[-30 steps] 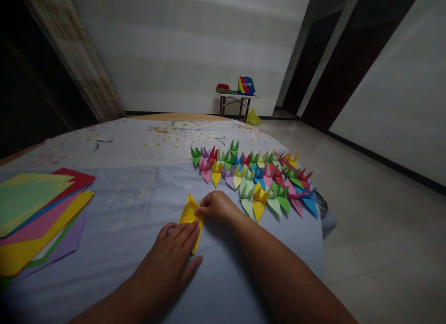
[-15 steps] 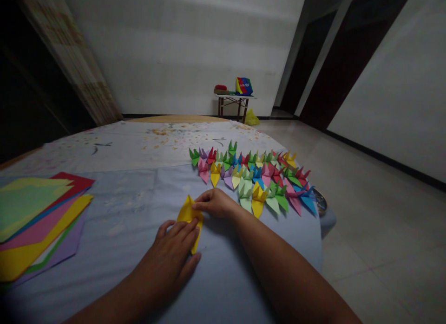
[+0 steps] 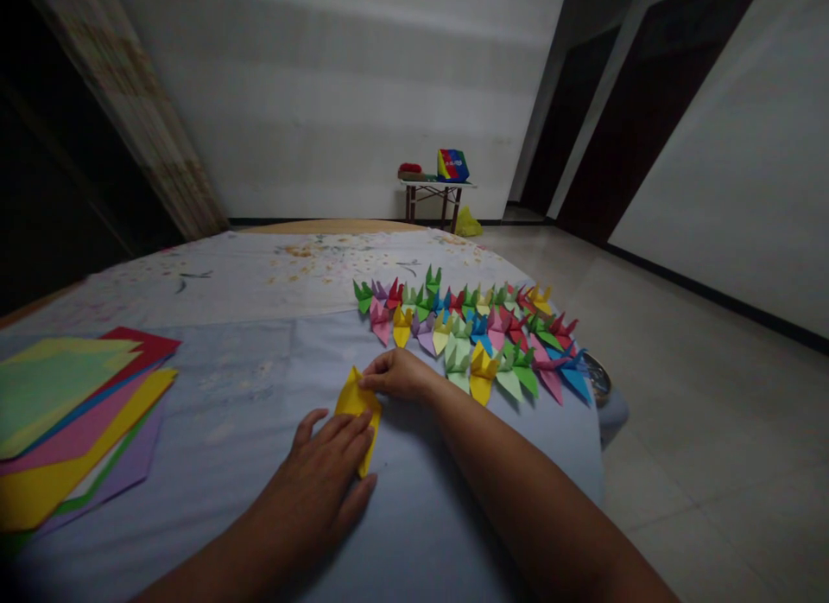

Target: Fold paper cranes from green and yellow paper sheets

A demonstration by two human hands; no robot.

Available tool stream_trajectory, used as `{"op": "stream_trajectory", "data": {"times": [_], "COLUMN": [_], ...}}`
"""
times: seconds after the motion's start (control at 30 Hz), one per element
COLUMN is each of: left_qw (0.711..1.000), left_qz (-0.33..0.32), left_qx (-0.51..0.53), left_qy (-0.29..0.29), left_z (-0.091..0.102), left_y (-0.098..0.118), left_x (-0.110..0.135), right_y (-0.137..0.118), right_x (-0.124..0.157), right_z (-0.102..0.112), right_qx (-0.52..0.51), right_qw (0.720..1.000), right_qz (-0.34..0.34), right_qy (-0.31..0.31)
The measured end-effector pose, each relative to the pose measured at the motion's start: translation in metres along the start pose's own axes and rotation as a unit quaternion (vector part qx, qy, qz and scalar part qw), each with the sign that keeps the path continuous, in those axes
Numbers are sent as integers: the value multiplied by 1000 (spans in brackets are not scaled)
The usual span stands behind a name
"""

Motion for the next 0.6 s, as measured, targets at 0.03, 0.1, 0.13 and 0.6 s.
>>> {"op": "stream_trajectory", "data": {"times": [0.03,0.1,0.13,0.6], "left_qw": [1000,1000,1000,1000], "left_qz": [1,-1,-1,-2], "left_qx": [2,7,9,-6], "left_qy": [-2,-3,-3,11], "left_z": [0,1,2,-1], "left_y": [0,0,0,0], "left_x": [0,0,0,-1], "right_y": [-1,-2,-2,-11], "right_x": [-1,-2,-2,-2], "right_z": [-1,-1,-1,-3], "right_qx": [1,-7,-14,-112], "right_qw": [1000,1000,1000,992], "right_qz": [5,13,17,30], "right_qy": [2,11,17,45]}}
Point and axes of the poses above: each hand's wrist, its own x-axis away from the middle knuckle, its own z-axis out of the back of the hand, y = z × x, the point moved 7 cm from there along -x, towards the middle knuckle, and after that the axes turned 8 degrees about z, right-handed, at the moved point
